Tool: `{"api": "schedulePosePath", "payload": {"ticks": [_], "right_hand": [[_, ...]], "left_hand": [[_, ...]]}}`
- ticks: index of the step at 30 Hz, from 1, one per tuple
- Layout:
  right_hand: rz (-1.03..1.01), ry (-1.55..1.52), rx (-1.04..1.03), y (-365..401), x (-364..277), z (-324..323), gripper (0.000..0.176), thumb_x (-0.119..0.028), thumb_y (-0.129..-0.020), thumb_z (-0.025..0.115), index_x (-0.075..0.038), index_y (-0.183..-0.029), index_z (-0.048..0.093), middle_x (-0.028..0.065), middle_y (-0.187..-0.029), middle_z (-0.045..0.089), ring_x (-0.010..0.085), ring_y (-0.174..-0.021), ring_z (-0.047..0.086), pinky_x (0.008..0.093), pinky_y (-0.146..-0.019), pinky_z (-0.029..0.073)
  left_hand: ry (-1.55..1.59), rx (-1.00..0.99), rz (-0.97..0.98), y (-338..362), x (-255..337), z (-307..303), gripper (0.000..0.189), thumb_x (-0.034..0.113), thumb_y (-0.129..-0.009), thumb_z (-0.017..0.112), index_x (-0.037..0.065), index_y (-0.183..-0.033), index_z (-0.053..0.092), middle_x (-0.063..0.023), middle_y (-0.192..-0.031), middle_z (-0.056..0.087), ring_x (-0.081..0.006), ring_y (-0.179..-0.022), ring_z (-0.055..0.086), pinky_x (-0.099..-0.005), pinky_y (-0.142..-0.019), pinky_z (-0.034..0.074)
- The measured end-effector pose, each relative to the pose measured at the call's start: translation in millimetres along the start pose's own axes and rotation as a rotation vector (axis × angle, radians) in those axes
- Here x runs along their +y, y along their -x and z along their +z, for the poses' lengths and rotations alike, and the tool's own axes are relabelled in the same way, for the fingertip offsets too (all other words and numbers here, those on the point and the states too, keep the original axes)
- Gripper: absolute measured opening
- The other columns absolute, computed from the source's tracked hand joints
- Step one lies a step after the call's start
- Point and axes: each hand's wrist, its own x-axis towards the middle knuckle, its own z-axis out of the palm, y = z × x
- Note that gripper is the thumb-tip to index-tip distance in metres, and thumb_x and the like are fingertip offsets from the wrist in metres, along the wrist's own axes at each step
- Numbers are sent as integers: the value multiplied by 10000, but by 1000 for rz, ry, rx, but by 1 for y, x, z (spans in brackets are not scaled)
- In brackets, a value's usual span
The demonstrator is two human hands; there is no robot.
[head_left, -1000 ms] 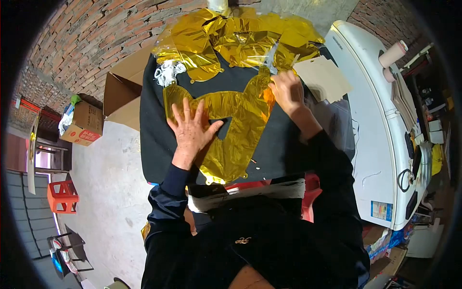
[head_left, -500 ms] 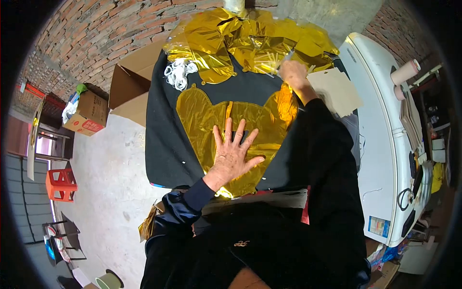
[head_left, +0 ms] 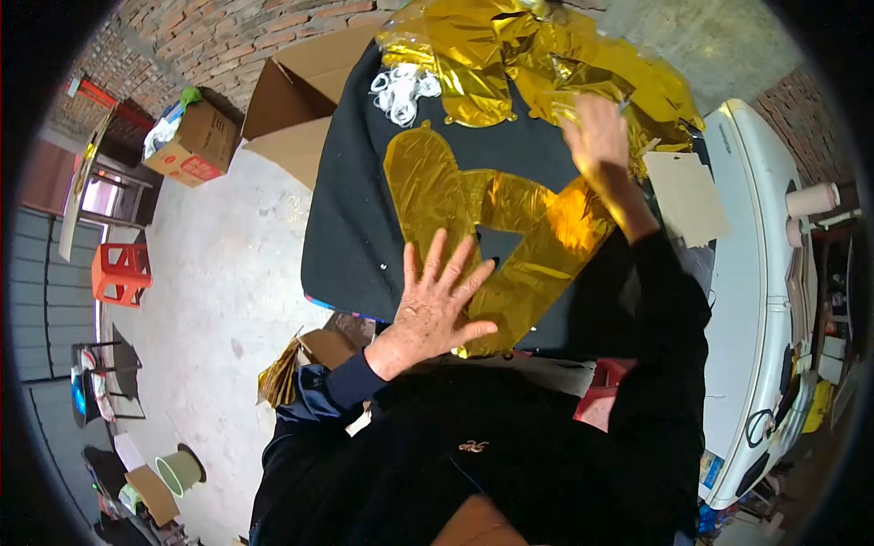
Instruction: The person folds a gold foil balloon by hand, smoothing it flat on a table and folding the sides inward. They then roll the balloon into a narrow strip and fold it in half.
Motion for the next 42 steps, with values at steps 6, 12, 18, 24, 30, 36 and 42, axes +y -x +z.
{"api": "schedulePosePath", "payload": {"ticks": [6, 12, 18, 24, 30, 36, 42], "right_hand": [[-226, -179, -290, 101, -84, -50, 632, -353, -893, 762, -114, -1449, 583, 157, -1552, 457, 379, -1453, 389, 552, -1159, 289], [-68, -76, -409, 142, -52, -38, 681, -396, -978, 650, -121, -1563, 433, 196, -1606, 389, 388, -1507, 332, 590, -1198, 238], [-94, -77, -415, 142, -49, -39, 667, -383, -1003, 629, -121, -1576, 411, 209, -1627, 355, 390, -1519, 315, 589, -1210, 222], [-91, -62, -446, 145, -47, -37, 685, -381, -1008, 622, -126, -1596, 378, 210, -1644, 330, 391, -1538, 282, 600, -1225, 184], [-110, -20, -479, 143, -50, -42, 677, -335, -999, 593, -127, -1603, 370, 192, -1665, 304, 367, -1555, 255, 567, -1236, 172], [-92, -51, -501, 140, -52, -43, 691, -321, -995, 614, -126, -1608, 362, 184, -1678, 284, 358, -1568, 231, 588, -1235, 148], [-130, -130, -418, 138, -57, -40, 674, -407, -998, 637, -131, -1576, 427, 170, -1652, 313, 388, -1550, 252, 651, -1202, 164]], "left_hand": [[-121, 20, -168, 22, -23, 2, 829, 715, -951, 516, 211, -1600, 405, -221, -1667, 263, -460, -1557, 169, -709, -1197, 146], [-14, 211, -235, 20, -32, -8, 768, 534, -994, 604, 119, -1601, 381, -236, -1646, 301, -447, -1535, 248, -601, -1229, 214], [-165, 258, -323, 12, -63, -1, 515, 362, -990, 651, 99, -1428, 592, -164, -1505, 526, -383, -1438, 421, -566, -1156, 320], [-257, 300, -278, -10, -59, 15, 579, 477, -1010, 583, 139, -1479, 549, -173, -1531, 491, -459, -1416, 401, -579, -1150, 317], [-373, 244, -523, 31, -97, 6, 677, 596, -1017, 515, 241, -1587, 427, -137, -1659, 347, -458, -1508, 290, -684, -1188, 207], [-132, 275, -886, 59, -130, -11, 721, 585, -1009, 531, 119, -1551, 432, -257, -1503, 494, -494, -1229, 583, -590, -967, 500], [127, 287, -1038, 70, -172, -21, 636, 529, -1012, 567, 7, -1372, 611, -286, -1124, 722, -465, -1104, 674, -503, -960, 522]]}}
